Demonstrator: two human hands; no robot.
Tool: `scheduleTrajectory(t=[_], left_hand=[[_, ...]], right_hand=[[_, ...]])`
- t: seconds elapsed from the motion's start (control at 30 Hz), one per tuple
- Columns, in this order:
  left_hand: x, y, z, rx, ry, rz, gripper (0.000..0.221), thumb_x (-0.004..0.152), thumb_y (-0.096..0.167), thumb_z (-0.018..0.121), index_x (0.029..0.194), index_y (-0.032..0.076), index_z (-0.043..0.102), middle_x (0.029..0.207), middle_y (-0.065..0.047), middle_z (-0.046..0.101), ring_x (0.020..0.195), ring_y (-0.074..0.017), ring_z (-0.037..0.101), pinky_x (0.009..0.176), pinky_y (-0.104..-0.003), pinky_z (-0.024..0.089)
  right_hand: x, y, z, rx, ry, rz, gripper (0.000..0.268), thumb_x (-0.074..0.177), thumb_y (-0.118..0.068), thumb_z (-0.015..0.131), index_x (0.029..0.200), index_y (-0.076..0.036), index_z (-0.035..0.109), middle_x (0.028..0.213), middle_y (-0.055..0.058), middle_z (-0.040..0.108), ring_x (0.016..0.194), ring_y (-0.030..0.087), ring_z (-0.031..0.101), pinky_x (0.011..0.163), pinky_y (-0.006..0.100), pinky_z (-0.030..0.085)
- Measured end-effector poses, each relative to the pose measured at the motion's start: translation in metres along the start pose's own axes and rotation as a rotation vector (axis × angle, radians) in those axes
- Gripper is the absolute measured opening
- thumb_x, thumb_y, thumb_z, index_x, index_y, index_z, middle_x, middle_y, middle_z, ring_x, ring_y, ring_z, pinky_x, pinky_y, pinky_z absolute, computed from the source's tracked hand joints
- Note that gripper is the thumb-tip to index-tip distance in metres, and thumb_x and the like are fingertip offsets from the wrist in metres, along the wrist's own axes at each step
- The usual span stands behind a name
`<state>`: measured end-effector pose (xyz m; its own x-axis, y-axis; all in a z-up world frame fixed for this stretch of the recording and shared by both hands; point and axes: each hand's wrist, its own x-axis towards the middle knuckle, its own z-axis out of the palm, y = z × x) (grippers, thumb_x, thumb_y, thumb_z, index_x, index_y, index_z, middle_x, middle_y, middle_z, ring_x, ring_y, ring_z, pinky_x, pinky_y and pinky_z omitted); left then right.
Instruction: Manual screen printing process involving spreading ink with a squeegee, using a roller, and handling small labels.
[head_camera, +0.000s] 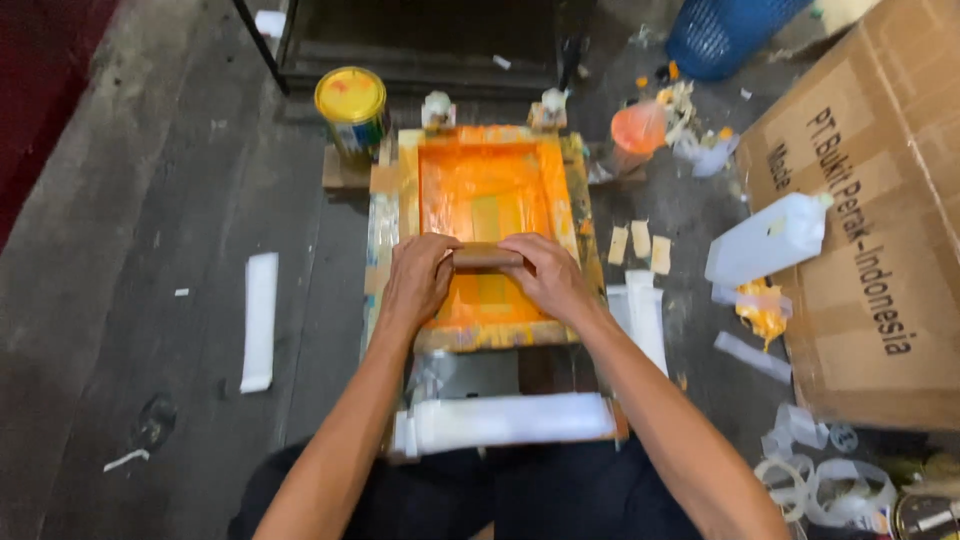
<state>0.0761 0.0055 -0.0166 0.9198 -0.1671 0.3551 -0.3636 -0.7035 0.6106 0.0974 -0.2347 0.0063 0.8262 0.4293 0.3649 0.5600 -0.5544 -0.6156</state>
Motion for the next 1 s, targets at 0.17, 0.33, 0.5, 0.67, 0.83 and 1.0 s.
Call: scheduleTrajectory(t=[0.17,0.33,0.5,0.67,0.83,1.0], left_hand=[[-0.036,0.011,-0.003,-0.063,-0.003,0.085,0.02,0.091,0.008,0.068,0.11,0.014,0.071,0.093,-0.011,0.07,0.101,-0.0363,0.068,0.096,-0.049,0.046],[-0.058,0.025,-0.009,-0.109,-0.02,0.131,0.02,0.091,0.007,0.067,0.109,0.015,0.071,0.086,-0.01,0.066,0.094,-0.0366,0.066,0.093,-0.047,0.047],[-0.077,0.027,-0.007,-0.116,-0.006,0.201,0.021,0.091,0.009,0.068,0.111,0.013,0.069,0.088,-0.012,0.063,0.094,-0.0383,0.064,0.088,-0.049,0.047],[-0.064,0.015,-0.004,-0.137,-0.005,0.223,0.019,0.095,0.01,0.062,0.112,0.015,0.069,0.09,-0.011,0.065,0.095,-0.0371,0.065,0.089,-0.047,0.048],[-0.02,-0.023,0.022,-0.173,0.046,0.214,0.024,0.093,0.004,0.063,0.114,0.014,0.069,0.098,-0.016,0.07,0.1,-0.0418,0.066,0.092,-0.051,0.05],[0.031,-0.033,0.022,-0.036,0.108,0.103,0.027,0.091,0.009,0.069,0.117,0.017,0.07,0.107,-0.009,0.073,0.107,-0.0329,0.068,0.099,-0.049,0.047]], right_hand=[[-0.035,-0.014,-0.005,0.061,-0.026,-0.041,0.022,0.09,-0.026,0.079,0.109,-0.016,0.075,0.106,0.008,0.074,0.105,0.035,0.07,0.089,0.048,0.057],[-0.059,-0.012,-0.002,0.035,-0.021,-0.126,0.026,0.088,-0.033,0.08,0.107,-0.016,0.075,0.095,0.008,0.071,0.093,0.036,0.069,0.081,0.045,0.057],[-0.063,-0.02,-0.004,0.081,-0.036,-0.134,0.022,0.086,-0.025,0.082,0.107,-0.019,0.076,0.089,0.003,0.067,0.089,0.028,0.067,0.081,0.038,0.055],[-0.048,-0.022,-0.005,0.062,-0.025,-0.164,0.02,0.083,-0.017,0.083,0.101,-0.019,0.077,0.087,0.004,0.067,0.085,0.03,0.066,0.079,0.04,0.055],[-0.016,0.018,0.01,-0.087,0.051,-0.155,0.017,0.085,-0.013,0.079,0.101,-0.018,0.077,0.092,0.004,0.066,0.091,0.031,0.066,0.082,0.041,0.055],[0.03,0.042,0.02,-0.062,0.157,-0.129,0.026,0.082,-0.009,0.079,0.105,-0.021,0.078,0.101,-0.002,0.074,0.097,0.022,0.072,0.085,0.036,0.058]])
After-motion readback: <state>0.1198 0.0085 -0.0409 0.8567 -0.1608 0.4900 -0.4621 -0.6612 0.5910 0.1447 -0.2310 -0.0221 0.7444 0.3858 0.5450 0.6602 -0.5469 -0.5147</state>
